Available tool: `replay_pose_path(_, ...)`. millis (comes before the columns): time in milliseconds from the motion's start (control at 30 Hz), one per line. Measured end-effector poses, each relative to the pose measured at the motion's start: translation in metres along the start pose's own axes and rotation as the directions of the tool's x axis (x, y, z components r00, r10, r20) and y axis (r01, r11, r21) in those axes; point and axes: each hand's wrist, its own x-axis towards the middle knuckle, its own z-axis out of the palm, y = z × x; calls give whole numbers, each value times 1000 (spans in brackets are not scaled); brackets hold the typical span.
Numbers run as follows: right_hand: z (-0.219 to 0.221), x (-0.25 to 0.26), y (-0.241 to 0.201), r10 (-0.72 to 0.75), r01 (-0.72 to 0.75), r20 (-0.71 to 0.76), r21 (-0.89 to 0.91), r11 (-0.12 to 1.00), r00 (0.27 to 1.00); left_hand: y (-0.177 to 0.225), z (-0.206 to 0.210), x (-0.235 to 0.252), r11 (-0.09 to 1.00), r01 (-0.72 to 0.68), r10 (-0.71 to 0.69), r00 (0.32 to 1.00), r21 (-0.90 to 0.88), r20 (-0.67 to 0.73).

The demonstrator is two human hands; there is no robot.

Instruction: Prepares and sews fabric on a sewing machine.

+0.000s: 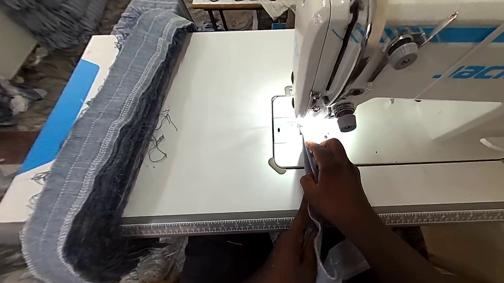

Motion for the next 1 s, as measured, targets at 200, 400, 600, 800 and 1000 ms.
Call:
replay_pose_path(200, 0, 0, 0, -1, 1, -1, 2, 1000, 1000, -1, -2, 2, 1000, -16, 16, 999, 0, 28)
replay_pose_path(400, 2, 3, 2, 2, -2, -11, -2, 1000, 1000, -1, -2, 4, 999, -49, 50, 999, -16, 19)
replay_pose_path(600, 2, 0, 1, -6, 6, -25, 6, 1000, 1000, -1, -1, 2, 999, -33, 33, 999, 0, 15)
replay_pose_path(800, 2, 1, 2, -4, 4, -20, -2, 1000, 1000, -3, -3, 4, 996, -65, 67, 997, -58, 31)
replay_pose_path(1000, 2, 1, 1, 27, -27, -18, 4, 1000, 999, -3, -2, 1, 997, -54, 55, 998, -48, 10)
